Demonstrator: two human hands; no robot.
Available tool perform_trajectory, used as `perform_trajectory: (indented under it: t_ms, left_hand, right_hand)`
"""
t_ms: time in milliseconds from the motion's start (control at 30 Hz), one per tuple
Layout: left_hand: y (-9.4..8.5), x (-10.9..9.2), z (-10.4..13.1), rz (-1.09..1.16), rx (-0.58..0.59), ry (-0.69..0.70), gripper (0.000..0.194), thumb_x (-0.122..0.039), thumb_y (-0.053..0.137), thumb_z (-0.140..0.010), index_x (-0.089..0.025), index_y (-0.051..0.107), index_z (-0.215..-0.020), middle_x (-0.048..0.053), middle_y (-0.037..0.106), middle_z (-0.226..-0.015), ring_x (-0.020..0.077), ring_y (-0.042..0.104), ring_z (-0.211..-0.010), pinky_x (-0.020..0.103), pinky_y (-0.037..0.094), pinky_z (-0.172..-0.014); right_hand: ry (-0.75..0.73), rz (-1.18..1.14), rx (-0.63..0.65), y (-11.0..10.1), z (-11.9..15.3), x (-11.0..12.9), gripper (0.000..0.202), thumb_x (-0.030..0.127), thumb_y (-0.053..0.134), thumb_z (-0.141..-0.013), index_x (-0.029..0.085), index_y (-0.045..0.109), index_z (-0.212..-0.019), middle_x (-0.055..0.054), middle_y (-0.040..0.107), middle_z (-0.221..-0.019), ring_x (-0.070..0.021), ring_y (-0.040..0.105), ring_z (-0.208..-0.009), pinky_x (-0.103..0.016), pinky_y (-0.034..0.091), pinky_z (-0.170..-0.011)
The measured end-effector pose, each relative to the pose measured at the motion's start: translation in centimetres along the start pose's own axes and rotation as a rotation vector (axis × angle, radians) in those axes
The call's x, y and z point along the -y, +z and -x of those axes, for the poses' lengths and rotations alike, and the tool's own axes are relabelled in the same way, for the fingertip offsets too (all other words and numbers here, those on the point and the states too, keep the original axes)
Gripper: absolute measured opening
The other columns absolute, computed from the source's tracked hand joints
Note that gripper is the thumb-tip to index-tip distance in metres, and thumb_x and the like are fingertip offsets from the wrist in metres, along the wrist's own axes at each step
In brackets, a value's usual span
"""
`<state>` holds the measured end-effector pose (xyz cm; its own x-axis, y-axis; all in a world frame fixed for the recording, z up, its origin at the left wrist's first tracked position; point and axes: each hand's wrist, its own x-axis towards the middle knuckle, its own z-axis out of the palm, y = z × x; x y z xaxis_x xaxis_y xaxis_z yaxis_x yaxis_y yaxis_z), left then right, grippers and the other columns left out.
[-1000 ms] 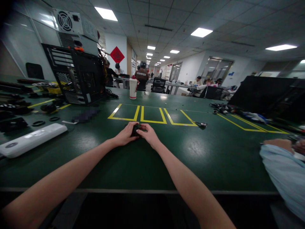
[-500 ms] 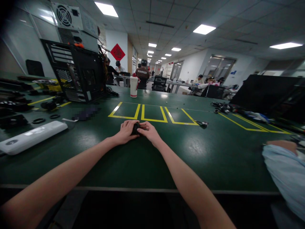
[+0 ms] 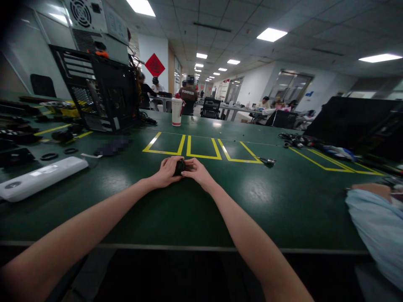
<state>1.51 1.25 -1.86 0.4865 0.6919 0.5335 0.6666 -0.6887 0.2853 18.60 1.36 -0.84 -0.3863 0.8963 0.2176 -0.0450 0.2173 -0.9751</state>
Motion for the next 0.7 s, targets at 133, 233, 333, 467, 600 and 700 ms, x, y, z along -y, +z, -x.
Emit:
perform_trajectory:
  t_ms: [133,233,333,467,600,700]
  left_hand:
    - [-0.01,-0.03,-0.03,0.006,0.000,0.004,0.059,-0.027,0.056,-0.070,-0.021,0.025,-0.120,0.009,0.041,-0.117,0.0255,0.038,-0.113,0.046,0.022,-0.097]
    - [-0.05,-0.02,-0.02,-0.004,0.003,0.008,0.059,-0.027,0.056,-0.071,-0.021,0.024,-0.120,0.009,0.041,-0.117,0.0254,0.038,-0.113,0.045,0.022,-0.096]
    - [-0.09,0.01,0.00,-0.008,0.006,0.008,0.059,-0.028,0.056,-0.071,-0.021,0.024,-0.120,0.010,0.040,-0.118,0.0254,0.038,-0.113,0.045,0.023,-0.096]
    - [-0.02,0.06,0.03,-0.016,0.005,0.011,0.059,-0.028,0.056,-0.071,-0.020,0.024,-0.120,0.010,0.040,-0.117,0.0253,0.037,-0.113,0.045,0.022,-0.096]
    - [0.03,0.06,0.01,-0.004,0.003,0.010,0.058,-0.028,0.055,-0.071,-0.021,0.025,-0.120,0.009,0.040,-0.117,0.0255,0.037,-0.113,0.045,0.022,-0.096]
    - [-0.01,-0.01,0.00,0.004,0.001,0.000,0.059,-0.027,0.056,-0.070,-0.022,0.025,-0.120,0.008,0.041,-0.117,0.0256,0.037,-0.113,0.045,0.022,-0.096]
  right_hand:
    - [0.004,0.015,-0.043,0.08,-0.12,-0.31,0.030,0.029,0.065,-0.064,0.021,0.052,-0.090,-0.002,0.058,-0.093,-0.0143,0.054,-0.090,-0.034,0.044,-0.082]
    - [0.021,0.019,-0.059,0.14,-0.19,-0.32,0.032,0.030,0.067,-0.062,0.022,0.053,-0.089,-0.002,0.057,-0.093,-0.0146,0.054,-0.089,-0.033,0.045,-0.078]
    - [0.037,0.017,-0.065,0.12,-0.18,-0.14,0.038,0.029,0.067,-0.061,0.021,0.054,-0.096,-0.004,0.057,-0.097,-0.0156,0.054,-0.092,-0.034,0.045,-0.080]
    - [0.044,-0.007,-0.023,0.03,-0.10,0.09,0.039,0.025,0.067,-0.061,0.019,0.056,-0.098,-0.005,0.057,-0.104,-0.0159,0.053,-0.096,-0.035,0.041,-0.088]
    - [0.031,-0.039,-0.010,0.07,0.09,0.15,0.039,0.022,0.070,-0.057,0.022,0.055,-0.092,-0.002,0.059,-0.097,-0.0148,0.055,-0.093,-0.034,0.041,-0.087]
    - [0.097,-0.059,-0.034,0.26,0.20,0.19,0.033,0.030,0.067,-0.062,0.023,0.054,-0.091,-0.001,0.059,-0.089,-0.0139,0.056,-0.086,-0.035,0.044,-0.082]
